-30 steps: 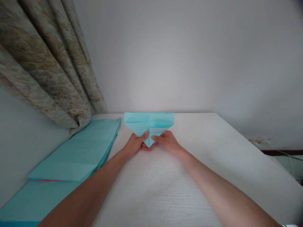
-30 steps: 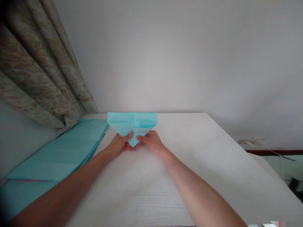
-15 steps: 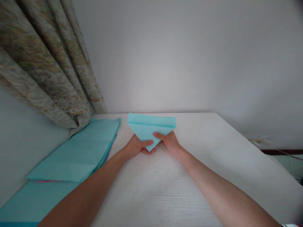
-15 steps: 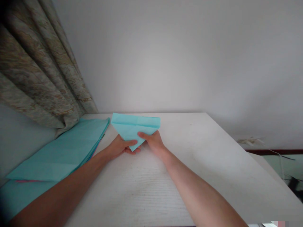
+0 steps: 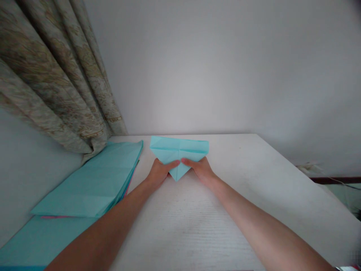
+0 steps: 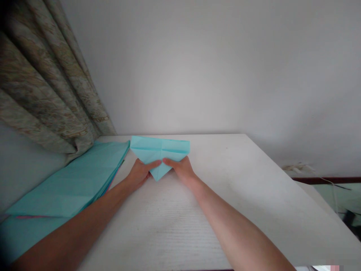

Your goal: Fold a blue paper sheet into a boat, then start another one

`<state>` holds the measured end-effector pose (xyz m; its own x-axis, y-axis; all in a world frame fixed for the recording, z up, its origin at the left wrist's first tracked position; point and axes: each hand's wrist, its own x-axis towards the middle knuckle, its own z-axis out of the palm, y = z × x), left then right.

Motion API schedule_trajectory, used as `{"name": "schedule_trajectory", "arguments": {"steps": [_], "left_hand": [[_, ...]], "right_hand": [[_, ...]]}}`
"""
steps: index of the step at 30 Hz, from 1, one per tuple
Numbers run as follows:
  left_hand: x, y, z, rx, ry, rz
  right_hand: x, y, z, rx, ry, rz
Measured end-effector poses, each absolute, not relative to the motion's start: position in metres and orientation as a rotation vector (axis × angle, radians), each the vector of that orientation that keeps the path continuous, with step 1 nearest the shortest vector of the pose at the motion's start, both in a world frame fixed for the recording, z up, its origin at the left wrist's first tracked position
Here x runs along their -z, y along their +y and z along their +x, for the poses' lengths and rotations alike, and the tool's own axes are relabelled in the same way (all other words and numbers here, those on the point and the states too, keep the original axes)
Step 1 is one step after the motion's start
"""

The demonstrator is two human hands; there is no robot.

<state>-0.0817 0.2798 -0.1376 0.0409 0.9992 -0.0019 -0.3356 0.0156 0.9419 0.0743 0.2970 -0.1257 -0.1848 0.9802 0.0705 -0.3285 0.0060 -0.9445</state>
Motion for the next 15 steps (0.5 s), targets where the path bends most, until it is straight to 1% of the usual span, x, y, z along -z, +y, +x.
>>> {"name": "schedule_trajectory", "arguments": {"steps": [15], "left_hand": [[0.1346,0.2806,-0.0792,-1.355,0.957,0.895]], "right_hand": [[0.1294,0.2992,0.0750,-1.518,-1.126,-0.893]]}}
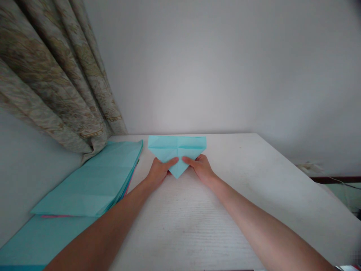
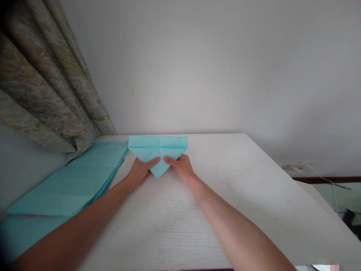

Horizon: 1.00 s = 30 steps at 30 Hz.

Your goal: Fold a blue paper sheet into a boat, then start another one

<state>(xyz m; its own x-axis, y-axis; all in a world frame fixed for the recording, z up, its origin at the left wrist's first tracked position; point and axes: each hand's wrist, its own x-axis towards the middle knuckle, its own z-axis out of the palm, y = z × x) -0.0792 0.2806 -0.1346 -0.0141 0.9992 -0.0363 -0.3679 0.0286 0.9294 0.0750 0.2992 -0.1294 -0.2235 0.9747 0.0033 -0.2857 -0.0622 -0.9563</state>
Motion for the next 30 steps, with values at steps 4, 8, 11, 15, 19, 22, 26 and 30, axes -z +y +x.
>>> {"name": "schedule_trajectory", "arguments": {"steps": [4,8,11,15,19,22,26,30], "left_hand": [[0.129,0.280,-0.080,-1.384,0.936,0.813],[0.125,0.280,-0.081,-1.404,0.915,0.747],[0.124,0.280,-0.080,-1.425,0.889,0.705],[0.124,0.281,-0.078,-1.468,0.804,0.642],[0.126,0.279,-0.076,-1.364,0.756,0.720],[0.127,0.278,-0.076,-1.292,0.741,0.778],[0.126,0.282,-0.078,-1.331,0.774,0.655],[0.125,0.285,-0.081,-1.484,0.804,0.573]], "right_hand": [[0.129,0.299,0.075,-1.458,-1.314,-0.938],[0.131,0.298,0.076,-1.352,-1.518,-0.985],[0.131,0.296,0.074,-1.313,-1.580,-1.019],[0.128,0.288,0.067,-1.439,-1.480,-0.984],[0.128,0.280,0.059,-1.544,-1.449,-1.021],[0.129,0.280,0.059,-1.556,-1.452,-1.012],[0.132,0.282,0.062,-1.552,-1.517,-0.979],[0.133,0.282,0.063,-1.549,-1.554,-0.997]]}}
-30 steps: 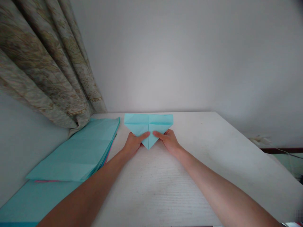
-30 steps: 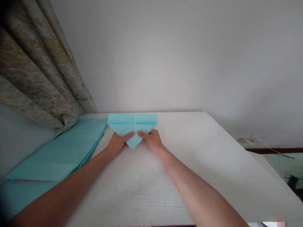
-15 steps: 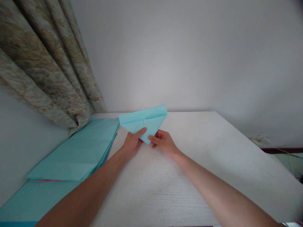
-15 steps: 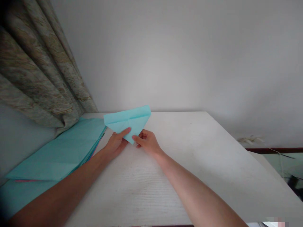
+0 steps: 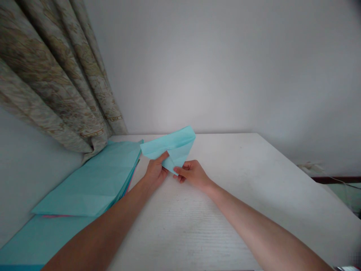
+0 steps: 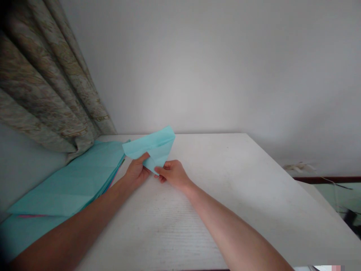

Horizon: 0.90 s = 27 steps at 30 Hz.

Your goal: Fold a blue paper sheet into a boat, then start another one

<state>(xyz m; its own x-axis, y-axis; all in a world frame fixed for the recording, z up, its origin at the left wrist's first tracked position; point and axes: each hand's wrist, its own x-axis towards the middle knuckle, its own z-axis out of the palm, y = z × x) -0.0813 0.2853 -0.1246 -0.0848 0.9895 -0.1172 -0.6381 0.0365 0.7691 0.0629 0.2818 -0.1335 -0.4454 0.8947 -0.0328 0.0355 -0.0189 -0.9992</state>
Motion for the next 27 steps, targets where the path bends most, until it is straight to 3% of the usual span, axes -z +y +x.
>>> {"name": "schedule_trajectory", "arguments": {"steps": [7,14,19,27], "left_hand": [[0.128,0.278,-0.074,-1.274,0.738,0.783],[0.132,0.280,-0.072,-1.455,0.876,0.816],[0.144,0.283,-0.076,-1.246,1.065,1.226],[0.134,0.277,-0.077,-1.124,1.077,1.319]], "right_hand": [[0.127,0.282,0.062,-1.554,-1.448,-0.984],[0.124,0.282,0.063,-1.542,-1.419,-1.017],[0.125,0.285,0.065,-1.422,-1.431,-1.033],[0.128,0.285,0.065,-1.550,-1.508,-0.965]]}}
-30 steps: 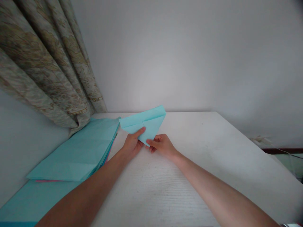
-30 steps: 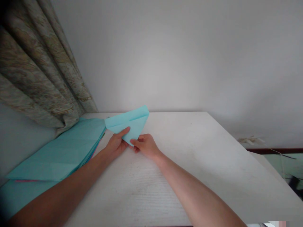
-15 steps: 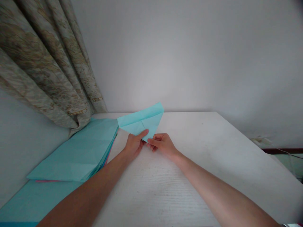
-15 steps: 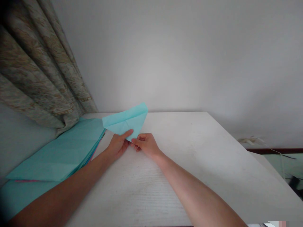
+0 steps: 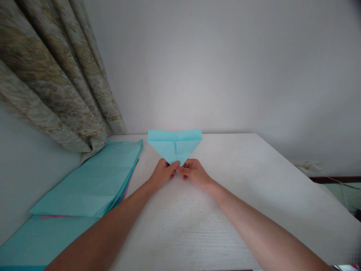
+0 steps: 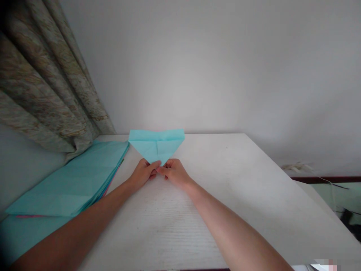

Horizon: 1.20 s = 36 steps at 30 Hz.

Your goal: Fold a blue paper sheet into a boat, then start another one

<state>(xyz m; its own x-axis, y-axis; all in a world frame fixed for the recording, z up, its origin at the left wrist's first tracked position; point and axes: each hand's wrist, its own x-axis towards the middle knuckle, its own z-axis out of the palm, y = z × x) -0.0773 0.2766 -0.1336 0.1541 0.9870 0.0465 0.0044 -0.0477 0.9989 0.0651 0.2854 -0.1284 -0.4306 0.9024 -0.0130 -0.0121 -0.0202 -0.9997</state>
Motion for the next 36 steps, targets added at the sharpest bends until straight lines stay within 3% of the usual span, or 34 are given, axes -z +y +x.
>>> {"name": "schedule_trajectory", "arguments": {"steps": [17,36], "left_hand": [[0.1302,0.2736,-0.0781,-1.057,1.031,1.286],[0.1295,0.2764,-0.0811,-1.166,0.928,1.185]], "right_hand": [[0.1207,0.2877,0.0706,-1.664,-1.357,-0.905],[0.1241,0.2920,0.0721,-1.533,-1.209,-0.972]]}}
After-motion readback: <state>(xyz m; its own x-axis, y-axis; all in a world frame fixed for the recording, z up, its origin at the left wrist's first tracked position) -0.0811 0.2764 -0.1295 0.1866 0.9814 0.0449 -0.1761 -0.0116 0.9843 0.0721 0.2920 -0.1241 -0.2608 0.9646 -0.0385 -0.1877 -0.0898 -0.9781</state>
